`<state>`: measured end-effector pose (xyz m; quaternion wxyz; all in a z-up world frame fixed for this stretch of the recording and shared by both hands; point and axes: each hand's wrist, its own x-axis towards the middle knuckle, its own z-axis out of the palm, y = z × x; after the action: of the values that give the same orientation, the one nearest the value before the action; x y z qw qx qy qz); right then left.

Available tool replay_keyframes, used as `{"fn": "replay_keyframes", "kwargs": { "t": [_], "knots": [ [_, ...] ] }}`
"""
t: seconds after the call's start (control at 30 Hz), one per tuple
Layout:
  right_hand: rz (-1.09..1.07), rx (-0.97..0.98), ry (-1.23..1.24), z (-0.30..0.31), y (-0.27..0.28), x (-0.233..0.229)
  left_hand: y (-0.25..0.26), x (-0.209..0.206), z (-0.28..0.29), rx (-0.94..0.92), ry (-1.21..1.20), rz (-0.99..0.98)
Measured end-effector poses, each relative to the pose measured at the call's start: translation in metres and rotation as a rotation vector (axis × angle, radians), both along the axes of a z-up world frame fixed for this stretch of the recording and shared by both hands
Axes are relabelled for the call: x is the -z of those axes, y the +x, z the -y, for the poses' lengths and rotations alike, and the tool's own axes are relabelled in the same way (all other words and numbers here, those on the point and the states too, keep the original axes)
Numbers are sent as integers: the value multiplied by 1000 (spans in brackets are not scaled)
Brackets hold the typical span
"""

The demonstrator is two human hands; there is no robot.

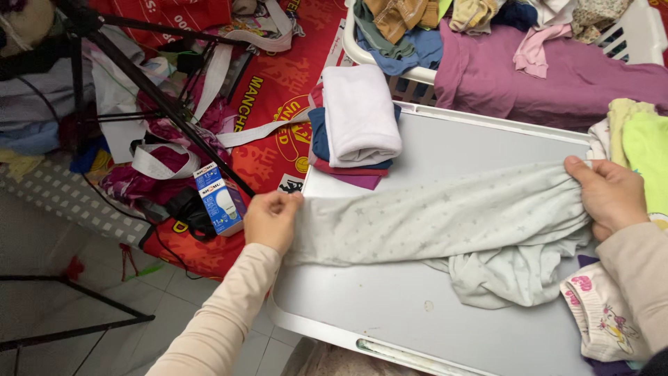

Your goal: The person folds several pieces of children's clothing on a white folding board. They handle patterned pants, light-colored pants, green pants, and lime-green pants, smoothing and folding each item before stacking them on the board.

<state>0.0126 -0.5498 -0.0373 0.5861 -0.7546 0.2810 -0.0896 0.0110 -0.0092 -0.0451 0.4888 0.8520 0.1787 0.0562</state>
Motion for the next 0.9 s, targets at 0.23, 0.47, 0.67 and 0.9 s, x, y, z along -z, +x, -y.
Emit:
{"fn": "replay_keyframes", "kwargs": {
  "t": [0.23, 0.47, 0.67, 0.9],
  "knots": [
    [135, -7, 66, -3, 1, 0, 27, 33, -10, 73, -566, 77],
    [453, -79, 188, 18, -15, -16, -3, -37, -23, 114, -710, 47],
    [438, -43, 245, 22, -18, -39, -36, -70, -53, 325, -698, 20],
    [255, -55, 240, 23, -17, -57, 0, -39, -22, 263, -1163, -42]
  ]
}}
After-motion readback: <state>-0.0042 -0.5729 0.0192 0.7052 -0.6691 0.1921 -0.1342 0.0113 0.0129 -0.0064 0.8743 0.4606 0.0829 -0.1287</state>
